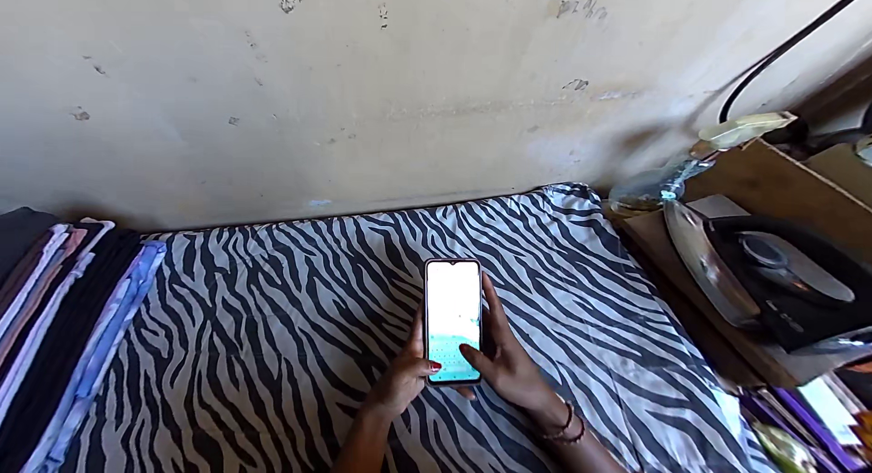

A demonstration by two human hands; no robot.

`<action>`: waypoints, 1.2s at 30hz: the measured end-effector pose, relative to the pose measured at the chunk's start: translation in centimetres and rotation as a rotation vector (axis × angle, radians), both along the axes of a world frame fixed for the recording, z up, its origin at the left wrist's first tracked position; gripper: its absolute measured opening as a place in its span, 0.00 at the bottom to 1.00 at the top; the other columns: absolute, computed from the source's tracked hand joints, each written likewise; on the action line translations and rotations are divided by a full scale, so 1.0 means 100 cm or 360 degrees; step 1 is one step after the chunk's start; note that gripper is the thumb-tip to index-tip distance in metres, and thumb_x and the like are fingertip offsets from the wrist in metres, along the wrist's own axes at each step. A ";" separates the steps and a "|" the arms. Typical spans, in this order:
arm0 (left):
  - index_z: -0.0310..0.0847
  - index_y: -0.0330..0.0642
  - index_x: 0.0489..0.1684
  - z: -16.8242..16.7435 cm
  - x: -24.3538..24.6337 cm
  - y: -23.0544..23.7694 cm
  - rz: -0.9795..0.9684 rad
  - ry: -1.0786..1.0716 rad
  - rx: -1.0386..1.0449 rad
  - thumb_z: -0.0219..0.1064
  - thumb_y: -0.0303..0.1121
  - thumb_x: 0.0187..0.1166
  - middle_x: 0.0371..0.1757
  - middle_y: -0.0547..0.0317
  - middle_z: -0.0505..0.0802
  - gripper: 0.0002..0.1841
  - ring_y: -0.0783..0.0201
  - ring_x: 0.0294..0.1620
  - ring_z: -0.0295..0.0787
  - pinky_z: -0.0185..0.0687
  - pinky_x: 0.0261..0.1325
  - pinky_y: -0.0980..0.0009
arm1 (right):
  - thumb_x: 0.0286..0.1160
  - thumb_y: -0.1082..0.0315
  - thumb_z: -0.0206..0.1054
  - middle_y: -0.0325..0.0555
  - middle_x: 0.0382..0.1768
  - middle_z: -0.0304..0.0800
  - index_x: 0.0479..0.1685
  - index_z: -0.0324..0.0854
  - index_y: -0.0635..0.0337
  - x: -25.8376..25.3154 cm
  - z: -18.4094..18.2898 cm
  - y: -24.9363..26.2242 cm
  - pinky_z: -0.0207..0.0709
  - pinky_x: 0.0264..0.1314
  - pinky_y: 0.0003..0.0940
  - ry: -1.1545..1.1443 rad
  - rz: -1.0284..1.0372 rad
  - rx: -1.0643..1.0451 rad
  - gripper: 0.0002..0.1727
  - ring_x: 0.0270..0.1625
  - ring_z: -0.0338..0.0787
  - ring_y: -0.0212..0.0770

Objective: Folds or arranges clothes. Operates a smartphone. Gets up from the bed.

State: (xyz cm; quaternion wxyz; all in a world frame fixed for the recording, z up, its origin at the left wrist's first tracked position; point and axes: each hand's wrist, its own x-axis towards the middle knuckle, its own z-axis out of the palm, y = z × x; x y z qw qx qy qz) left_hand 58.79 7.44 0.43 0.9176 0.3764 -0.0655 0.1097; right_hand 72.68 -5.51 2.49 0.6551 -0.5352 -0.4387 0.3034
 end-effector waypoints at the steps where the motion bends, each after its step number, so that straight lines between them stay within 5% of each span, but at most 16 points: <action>1: 0.14 0.60 0.90 0.000 0.000 -0.001 0.0010 0.0020 0.0008 0.62 0.29 0.73 0.79 0.61 0.79 0.54 0.52 0.68 0.89 0.94 0.52 0.51 | 0.64 0.80 0.66 0.57 0.80 0.74 0.94 0.19 0.66 -0.001 -0.001 0.001 0.87 0.69 0.32 -0.0009 -0.0015 0.0005 0.61 0.70 0.89 0.36; 7: 0.12 0.49 0.89 0.002 -0.001 -0.004 0.0098 0.0063 0.0102 0.66 0.32 0.70 0.81 0.68 0.76 0.57 0.66 0.74 0.83 0.87 0.67 0.60 | 0.60 0.68 0.78 0.63 0.90 0.56 0.94 0.22 0.70 -0.008 -0.008 0.006 0.77 0.78 0.22 -0.0285 -0.0210 0.0011 0.68 0.80 0.77 0.29; 12: 0.17 0.58 0.90 0.000 0.000 -0.001 0.0032 0.0017 0.0008 0.65 0.31 0.72 0.78 0.65 0.81 0.54 0.57 0.68 0.89 0.93 0.55 0.55 | 0.63 0.73 0.72 0.58 0.87 0.62 0.93 0.16 0.65 -0.006 -0.003 0.001 0.83 0.75 0.31 0.0020 -0.0021 0.0088 0.66 0.76 0.83 0.36; 18: 0.14 0.56 0.91 -0.002 0.000 -0.002 0.0006 -0.0063 0.0020 0.65 0.33 0.74 0.83 0.67 0.75 0.54 0.61 0.75 0.82 0.89 0.64 0.56 | 0.58 0.72 0.72 0.60 0.90 0.55 0.94 0.20 0.69 -0.010 -0.006 0.005 0.77 0.78 0.23 -0.0167 -0.0174 0.0102 0.66 0.80 0.77 0.29; 24: 0.12 0.47 0.90 -0.002 -0.001 -0.004 0.0049 -0.0035 0.0096 0.66 0.34 0.73 0.86 0.68 0.69 0.56 0.69 0.82 0.73 0.73 0.80 0.63 | 0.59 0.65 0.78 0.66 0.89 0.54 0.93 0.26 0.74 -0.014 -0.008 0.010 0.71 0.81 0.20 -0.0328 -0.0380 0.0071 0.67 0.82 0.74 0.27; 36: 0.09 0.42 0.88 0.001 0.000 -0.006 0.0114 0.0062 0.0145 0.70 0.37 0.70 0.85 0.67 0.68 0.61 0.72 0.81 0.73 0.73 0.80 0.66 | 0.56 0.66 0.81 0.67 0.86 0.61 0.93 0.31 0.75 -0.020 -0.008 0.014 0.76 0.76 0.18 -0.0380 -0.0539 -0.0003 0.67 0.77 0.79 0.26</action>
